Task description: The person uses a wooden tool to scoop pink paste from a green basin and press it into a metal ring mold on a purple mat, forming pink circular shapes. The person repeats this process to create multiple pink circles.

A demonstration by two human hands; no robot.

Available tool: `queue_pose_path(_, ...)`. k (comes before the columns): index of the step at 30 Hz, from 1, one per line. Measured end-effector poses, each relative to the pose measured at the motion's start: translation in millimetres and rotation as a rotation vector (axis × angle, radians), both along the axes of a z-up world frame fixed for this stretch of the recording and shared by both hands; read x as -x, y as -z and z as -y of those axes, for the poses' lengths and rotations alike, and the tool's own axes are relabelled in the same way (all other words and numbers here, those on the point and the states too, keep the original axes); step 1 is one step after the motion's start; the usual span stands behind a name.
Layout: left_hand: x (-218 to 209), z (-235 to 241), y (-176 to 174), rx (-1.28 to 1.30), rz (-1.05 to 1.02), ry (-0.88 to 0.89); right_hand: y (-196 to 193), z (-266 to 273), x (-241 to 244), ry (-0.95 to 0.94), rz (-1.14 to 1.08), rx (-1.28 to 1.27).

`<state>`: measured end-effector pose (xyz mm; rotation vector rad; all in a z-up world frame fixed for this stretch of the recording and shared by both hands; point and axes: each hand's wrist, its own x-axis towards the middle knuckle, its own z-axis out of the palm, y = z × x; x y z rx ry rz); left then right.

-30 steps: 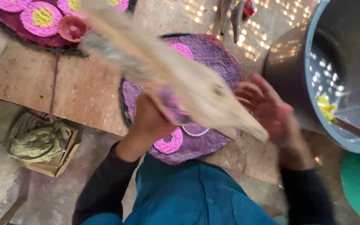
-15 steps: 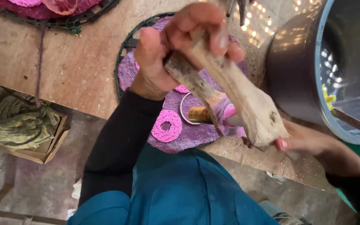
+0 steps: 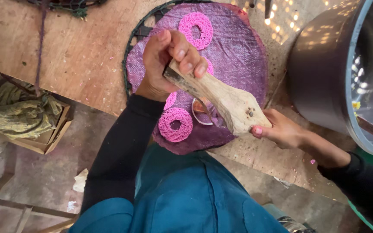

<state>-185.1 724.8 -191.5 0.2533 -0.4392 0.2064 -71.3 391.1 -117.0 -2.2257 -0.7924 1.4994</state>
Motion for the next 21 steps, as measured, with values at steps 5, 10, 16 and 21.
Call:
queue_pose_path(5,4.6,15.8,10.2,0.144,-0.118,-0.005,-18.4,-3.2,1.0,0.008,-0.070,0.097)
queue_pose_path(10,-7.7,35.2,20.3,0.208,-0.173,0.006,-39.1,-0.3,-7.3,0.068,-0.038,0.164)
queue_pose_path(16,-26.0,23.9,23.7,0.155,-0.086,-0.047,-53.7,-17.5,-7.2,0.043,0.224,0.262)
queue_pose_path(21,-10.9,-7.5,21.1,0.041,-0.097,-0.123,-44.1,-42.2,10.0,0.022,0.295,0.200)
